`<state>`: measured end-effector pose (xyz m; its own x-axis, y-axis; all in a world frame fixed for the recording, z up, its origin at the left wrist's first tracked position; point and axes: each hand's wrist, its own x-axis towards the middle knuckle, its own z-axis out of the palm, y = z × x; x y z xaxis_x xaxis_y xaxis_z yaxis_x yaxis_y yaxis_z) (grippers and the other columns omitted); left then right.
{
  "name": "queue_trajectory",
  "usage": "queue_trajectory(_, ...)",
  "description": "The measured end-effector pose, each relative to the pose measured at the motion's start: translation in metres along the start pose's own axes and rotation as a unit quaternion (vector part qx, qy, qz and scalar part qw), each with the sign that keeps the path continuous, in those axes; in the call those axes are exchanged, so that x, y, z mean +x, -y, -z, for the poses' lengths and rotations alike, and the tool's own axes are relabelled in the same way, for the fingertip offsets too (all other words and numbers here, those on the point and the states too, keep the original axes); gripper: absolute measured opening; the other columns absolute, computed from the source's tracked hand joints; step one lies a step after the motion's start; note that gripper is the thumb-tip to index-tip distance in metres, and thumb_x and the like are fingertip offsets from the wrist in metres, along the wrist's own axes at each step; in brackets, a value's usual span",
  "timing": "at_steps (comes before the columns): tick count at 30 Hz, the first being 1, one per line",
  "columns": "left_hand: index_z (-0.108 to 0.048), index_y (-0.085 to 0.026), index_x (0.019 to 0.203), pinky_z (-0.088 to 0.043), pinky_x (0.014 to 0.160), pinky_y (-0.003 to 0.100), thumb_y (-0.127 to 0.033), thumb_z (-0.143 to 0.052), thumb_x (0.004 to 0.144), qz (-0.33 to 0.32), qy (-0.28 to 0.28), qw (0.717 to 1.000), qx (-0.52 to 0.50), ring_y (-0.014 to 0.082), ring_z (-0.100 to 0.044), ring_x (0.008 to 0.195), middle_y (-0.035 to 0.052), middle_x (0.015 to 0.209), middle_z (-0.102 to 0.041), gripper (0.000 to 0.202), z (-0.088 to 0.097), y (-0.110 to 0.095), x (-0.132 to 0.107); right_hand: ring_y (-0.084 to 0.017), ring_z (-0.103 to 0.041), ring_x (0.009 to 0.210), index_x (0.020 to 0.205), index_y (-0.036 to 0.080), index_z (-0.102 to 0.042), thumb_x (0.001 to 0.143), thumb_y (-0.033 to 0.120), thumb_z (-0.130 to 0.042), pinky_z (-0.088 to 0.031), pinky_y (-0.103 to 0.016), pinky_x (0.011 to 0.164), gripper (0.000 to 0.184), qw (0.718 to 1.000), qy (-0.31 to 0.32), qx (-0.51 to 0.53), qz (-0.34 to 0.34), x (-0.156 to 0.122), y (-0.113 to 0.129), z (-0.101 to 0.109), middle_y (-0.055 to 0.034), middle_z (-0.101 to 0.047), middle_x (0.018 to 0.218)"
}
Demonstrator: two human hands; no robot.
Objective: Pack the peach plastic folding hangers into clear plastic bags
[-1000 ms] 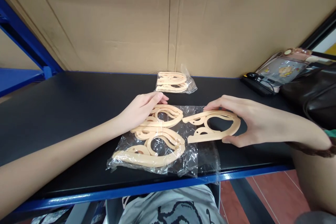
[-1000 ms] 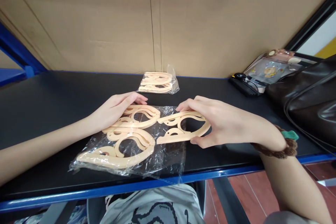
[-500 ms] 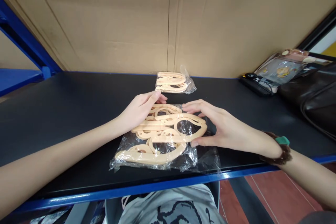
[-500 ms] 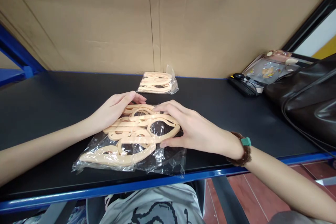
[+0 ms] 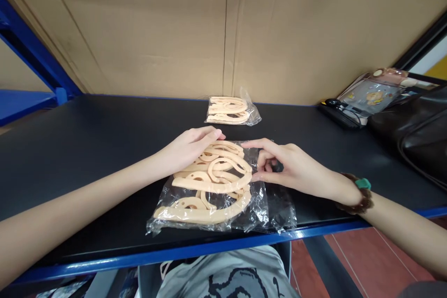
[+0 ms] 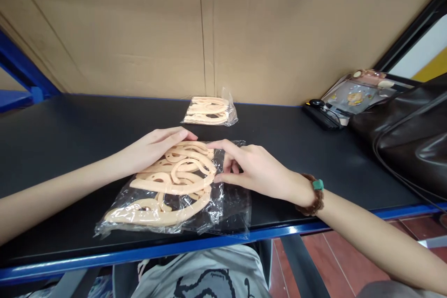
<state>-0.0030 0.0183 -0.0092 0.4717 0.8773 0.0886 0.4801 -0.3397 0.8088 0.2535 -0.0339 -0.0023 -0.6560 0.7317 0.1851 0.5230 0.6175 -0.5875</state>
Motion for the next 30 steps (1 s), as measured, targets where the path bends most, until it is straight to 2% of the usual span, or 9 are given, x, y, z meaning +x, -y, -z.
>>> queue_trajectory(3, -0.066, -0.02, 0.105, -0.05, 0.087, 0.034, -0.06, -0.043, 0.094, -0.025, 0.025, 0.999, 0.017, 0.0219, -0.067, 0.096, 0.002, 0.103, -0.072, 0.047, 0.003, -0.006, -0.003, -0.009, -0.054, 0.058, 0.14, 0.027, -0.039, 0.089, 0.042, -0.064, -0.045, -0.022, 0.06, 0.058, 1.0, -0.008, -0.027, -0.003, 0.001, -0.003, -0.003, 0.008, -0.061, 0.073)
queue_trajectory(6, -0.064, -0.022, 0.114, -0.048, 0.092, 0.036, -0.056, -0.048, 0.094, -0.087, 0.026, 0.993, 0.073, 0.0223, -0.063, 0.105, 0.0031, 0.114, -0.068, 0.043, 0.005, -0.011, -0.006, -0.009, -0.051, 0.055, 0.138, 0.025, -0.041, 0.087, 0.044, -0.066, -0.043, -0.022, 0.058, 0.06, 0.999, -0.034, -0.038, -0.015, 0.002, -0.006, -0.001, 0.0087, -0.059, 0.069)
queue_trajectory(8, -0.062, -0.022, 0.119, -0.045, 0.098, 0.038, -0.052, -0.052, 0.093, -0.148, 0.036, 0.98, 0.128, 0.0228, -0.059, 0.112, 0.0045, 0.12, -0.064, 0.041, 0.006, -0.014, -0.008, -0.008, -0.049, 0.053, 0.136, 0.023, -0.043, 0.087, 0.045, -0.066, -0.041, -0.021, 0.057, 0.059, 0.998, -0.053, -0.04, -0.018, 0.003, -0.007, -0.001, 0.0089, -0.057, 0.067)
queue_trajectory(12, -0.059, -0.022, 0.124, -0.041, 0.103, 0.036, -0.042, -0.049, 0.098, -0.235, 0.105, 0.948, 0.188, 0.0203, -0.052, 0.12, 0.0052, 0.126, -0.06, 0.034, 0.005, -0.017, -0.011, -0.009, -0.049, 0.053, 0.134, 0.019, -0.045, 0.089, 0.046, -0.063, -0.039, -0.021, 0.055, 0.055, 0.997, -0.053, -0.047, -0.017, 0.006, -0.006, -0.005, 0.0092, -0.054, 0.064)
queue_trajectory(17, -0.056, -0.024, 0.129, -0.04, 0.104, 0.036, -0.043, -0.045, 0.1, -0.245, 0.142, 0.933, 0.221, 0.0197, -0.05, 0.124, 0.0041, 0.135, -0.056, 0.036, 0.005, -0.016, -0.012, -0.01, -0.052, 0.057, 0.134, 0.019, -0.045, 0.09, 0.039, -0.062, -0.041, -0.023, 0.058, 0.051, 0.993, -0.052, -0.101, -0.029, 0.004, -0.009, 0.005, 0.0072, -0.061, 0.069)
queue_trajectory(20, -0.055, -0.025, 0.132, -0.041, 0.105, 0.037, -0.047, -0.049, 0.098, -0.237, 0.142, 0.929, 0.247, 0.0212, -0.05, 0.125, 0.0036, 0.138, -0.055, 0.041, 0.005, -0.017, -0.014, -0.01, -0.053, 0.06, 0.128, 0.021, -0.051, 0.092, 0.026, -0.057, -0.042, -0.023, 0.062, 0.037, 0.986, -0.1, -0.132, -0.032, 0.002, -0.014, 0.014, 0.0059, -0.061, 0.073)
queue_trajectory(23, -0.053, -0.026, 0.134, -0.041, 0.105, 0.039, -0.052, -0.052, 0.095, -0.232, 0.142, 0.921, 0.278, 0.0234, -0.05, 0.127, 0.0039, 0.142, -0.052, 0.047, 0.002, -0.02, -0.019, -0.011, -0.055, 0.067, 0.12, 0.022, -0.057, 0.093, 0.018, -0.048, -0.043, -0.025, 0.065, 0.029, 0.976, -0.138, -0.165, -0.043, 0.002, -0.02, 0.02, 0.002, -0.063, 0.085)
queue_trajectory(26, -0.053, -0.025, 0.136, -0.038, 0.109, 0.04, -0.055, -0.053, 0.093, -0.252, 0.147, 0.911, 0.291, 0.0247, -0.047, 0.131, 0.0046, 0.145, -0.05, 0.052, -0.003, -0.025, -0.024, -0.013, -0.057, 0.072, 0.122, 0.022, -0.055, 0.094, 0.023, -0.048, -0.043, -0.027, 0.065, 0.029, 0.969, -0.107, -0.199, -0.102, 0.001, -0.025, 0.023, 0.0, -0.065, 0.09)
queue_trajectory(30, -0.049, -0.025, 0.14, -0.034, 0.113, 0.043, -0.059, -0.052, 0.092, -0.259, 0.159, 0.905, 0.299, 0.0264, -0.04, 0.138, 0.0053, 0.148, -0.047, 0.059, -0.007, -0.029, -0.028, -0.015, -0.058, 0.064, 0.127, 0.021, -0.051, 0.093, 0.044, -0.053, -0.044, -0.029, 0.061, 0.04, 0.967, -0.074, -0.155, -0.186, 0.001, -0.027, 0.022, 0.0035, -0.065, 0.069)
